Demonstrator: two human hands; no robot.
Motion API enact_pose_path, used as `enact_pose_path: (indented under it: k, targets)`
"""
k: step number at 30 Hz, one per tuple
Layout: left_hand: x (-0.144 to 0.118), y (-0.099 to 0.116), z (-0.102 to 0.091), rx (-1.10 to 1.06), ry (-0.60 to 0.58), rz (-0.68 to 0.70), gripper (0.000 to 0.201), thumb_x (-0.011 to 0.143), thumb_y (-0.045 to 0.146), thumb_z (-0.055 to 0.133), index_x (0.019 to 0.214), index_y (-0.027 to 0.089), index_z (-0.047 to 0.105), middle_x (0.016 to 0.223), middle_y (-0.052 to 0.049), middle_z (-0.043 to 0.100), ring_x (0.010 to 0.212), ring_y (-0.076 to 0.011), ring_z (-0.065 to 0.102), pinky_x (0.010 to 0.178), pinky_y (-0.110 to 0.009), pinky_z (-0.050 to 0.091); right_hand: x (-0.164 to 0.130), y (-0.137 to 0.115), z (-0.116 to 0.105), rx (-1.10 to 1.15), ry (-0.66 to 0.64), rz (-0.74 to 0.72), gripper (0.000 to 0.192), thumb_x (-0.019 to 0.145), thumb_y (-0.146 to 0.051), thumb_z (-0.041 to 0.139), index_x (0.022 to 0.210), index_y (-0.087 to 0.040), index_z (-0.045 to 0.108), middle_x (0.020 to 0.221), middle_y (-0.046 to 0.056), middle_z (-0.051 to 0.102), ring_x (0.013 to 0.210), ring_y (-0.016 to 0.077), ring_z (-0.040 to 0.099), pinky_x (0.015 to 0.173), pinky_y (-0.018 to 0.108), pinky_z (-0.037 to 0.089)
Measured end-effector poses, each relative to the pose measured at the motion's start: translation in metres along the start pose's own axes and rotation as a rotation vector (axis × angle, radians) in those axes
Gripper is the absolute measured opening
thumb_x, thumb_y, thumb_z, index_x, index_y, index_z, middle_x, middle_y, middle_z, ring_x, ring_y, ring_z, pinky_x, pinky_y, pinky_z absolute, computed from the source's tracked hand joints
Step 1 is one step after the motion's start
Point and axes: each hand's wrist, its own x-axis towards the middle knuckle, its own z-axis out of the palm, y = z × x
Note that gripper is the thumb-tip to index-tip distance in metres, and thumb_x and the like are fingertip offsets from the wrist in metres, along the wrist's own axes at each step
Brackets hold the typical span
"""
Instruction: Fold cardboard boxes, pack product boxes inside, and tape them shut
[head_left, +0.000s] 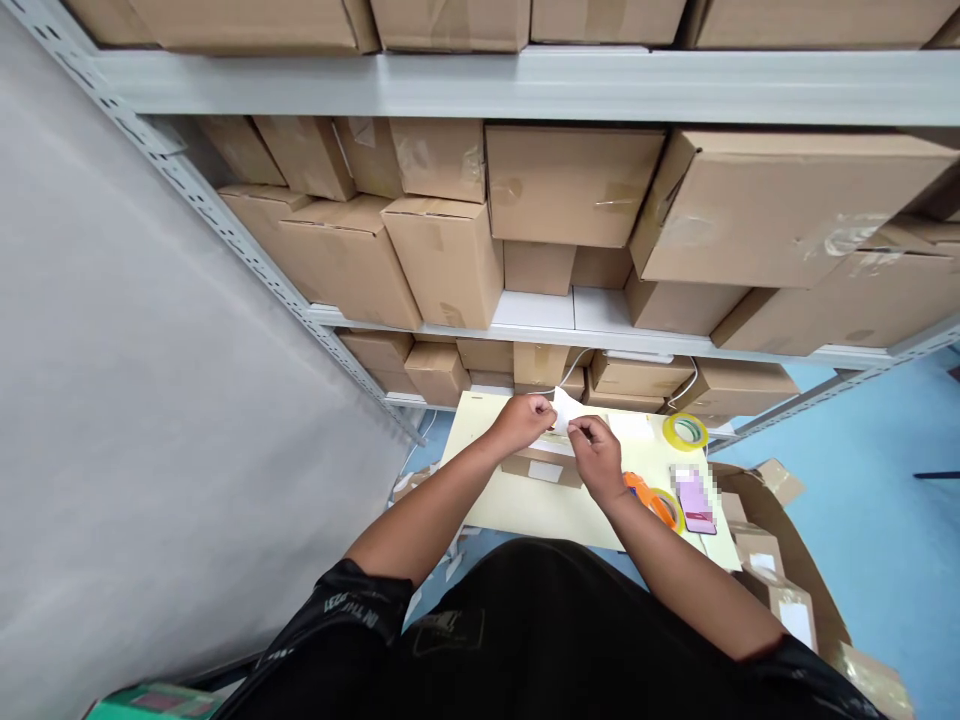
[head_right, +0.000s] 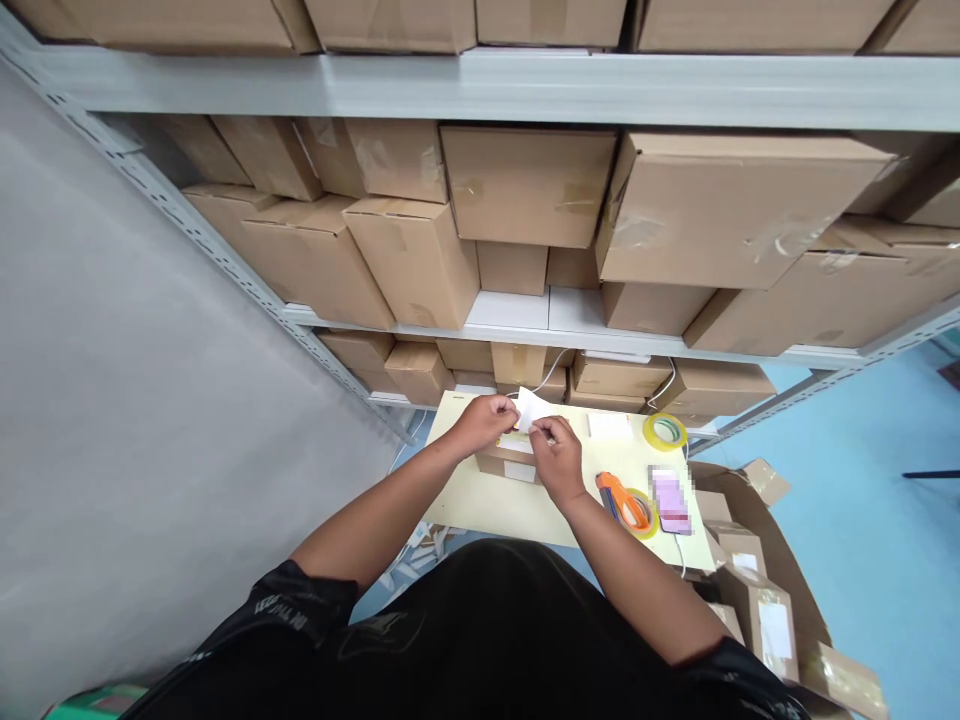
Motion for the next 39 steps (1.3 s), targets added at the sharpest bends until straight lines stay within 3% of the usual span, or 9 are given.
enact_pose_path:
  k: [3, 5, 9, 14, 20, 25, 30, 35, 39]
  targets:
    - [-0.005, 0.000, -0.007, 0.077, -0.031, 0.111, 0.018, 0.083, 0.034, 0.064, 0.075, 0.018, 0.068, 0.071, 0.003, 0.064, 0.067, -0.0135, 0.056, 0.063, -0.025, 0.039, 0.004, 0.022, -0.012, 0.130, 0.081, 0.358, 0.028, 0.082, -0.049, 0.073, 0.087, -0.022, 0.072, 0.085, 0.003, 0.073, 0.080, 0.0209, 0.065, 0.079, 0.035, 0.054]
    - [-0.008, 0.001, -0.011, 0.042, -0.068, 0.129, 0.022, 0.086, 0.038, 0.063, 0.078, 0.018, 0.067, 0.072, 0.003, 0.064, 0.069, -0.0135, 0.056, 0.066, -0.025, 0.041, 0.006, 0.034, -0.016, 0.290, 0.018, 0.555, 0.035, 0.075, -0.053, 0.079, 0.086, -0.021, 0.073, 0.081, 0.003, 0.073, 0.074, 0.0196, 0.064, 0.073, 0.033, 0.055]
    - [-0.011, 0.000, -0.016, -0.041, -0.106, 0.129, 0.024, 0.087, 0.040, 0.063, 0.077, 0.018, 0.065, 0.075, 0.002, 0.066, 0.072, -0.0143, 0.058, 0.070, -0.025, 0.044, 0.007, 0.043, -0.014, 0.589, -0.133, 0.686, 0.043, 0.066, -0.055, 0.089, 0.083, -0.020, 0.071, 0.079, 0.005, 0.073, 0.067, 0.0172, 0.064, 0.068, 0.031, 0.056]
    - [-0.007, -0.018, -0.019, -0.008, -0.061, 0.074, 0.023, 0.086, 0.040, 0.062, 0.078, 0.019, 0.066, 0.075, 0.001, 0.068, 0.073, -0.0157, 0.061, 0.070, -0.026, 0.046, 0.005, 0.040, -0.015, 0.448, -0.081, 0.637, 0.034, 0.068, -0.048, 0.085, 0.073, -0.022, 0.064, 0.066, 0.000, 0.066, 0.061, 0.0152, 0.056, 0.066, 0.030, 0.049]
    - [0.018, -0.064, -0.017, 0.468, 0.001, -0.075, 0.023, 0.091, 0.034, 0.055, 0.080, 0.020, 0.068, 0.081, 0.000, 0.072, 0.078, -0.0179, 0.065, 0.065, -0.026, 0.042, 0.016, 0.051, -0.022, -0.418, -0.190, 0.313, 0.037, 0.094, -0.045, 0.051, 0.064, -0.024, 0.056, 0.065, 0.000, 0.061, 0.069, 0.0195, 0.055, 0.064, 0.030, 0.037]
    - [0.036, -0.101, -0.001, 0.689, -0.067, -0.227, 0.023, 0.092, 0.029, 0.054, 0.086, 0.020, 0.074, 0.095, -0.008, 0.077, 0.090, -0.0233, 0.070, 0.071, -0.029, 0.047, 0.031, 0.069, -0.003, -1.006, -0.455, 0.305, 0.039, 0.103, -0.032, 0.036, 0.093, -0.020, 0.071, 0.104, 0.011, 0.075, 0.096, 0.0234, 0.066, 0.074, 0.031, 0.041]
    - [0.042, -0.123, 0.016, 0.793, -0.111, -0.309, 0.024, 0.089, 0.028, 0.057, 0.099, 0.017, 0.077, 0.116, -0.015, 0.077, 0.106, -0.0289, 0.072, 0.082, -0.032, 0.052, 0.035, 0.080, 0.013, -1.135, -0.548, 0.360, 0.037, 0.101, -0.030, 0.043, 0.111, -0.015, 0.075, 0.119, 0.019, 0.073, 0.112, 0.0319, 0.066, 0.088, 0.039, 0.045]
    - [0.047, -0.129, 0.023, 0.875, -0.150, -0.311, 0.026, 0.088, 0.030, 0.060, 0.105, 0.016, 0.075, 0.115, -0.016, 0.076, 0.106, -0.0301, 0.071, 0.083, -0.034, 0.054, 0.034, 0.086, 0.021, -1.181, -0.579, 0.399, 0.041, 0.101, -0.033, 0.044, 0.122, -0.013, 0.073, 0.124, 0.022, 0.070, 0.118, 0.0355, 0.062, 0.095, 0.046, 0.044]
    - [0.044, -0.127, 0.019, 0.929, -0.127, -0.194, 0.034, 0.091, 0.029, 0.059, 0.121, 0.016, 0.070, 0.123, -0.016, 0.070, 0.114, -0.0306, 0.066, 0.093, -0.038, 0.052, 0.031, 0.091, 0.017, -1.212, -0.476, 0.237, 0.042, 0.098, -0.032, 0.049, 0.133, -0.013, 0.064, 0.131, 0.021, 0.062, 0.121, 0.0339, 0.055, 0.095, 0.043, 0.041]
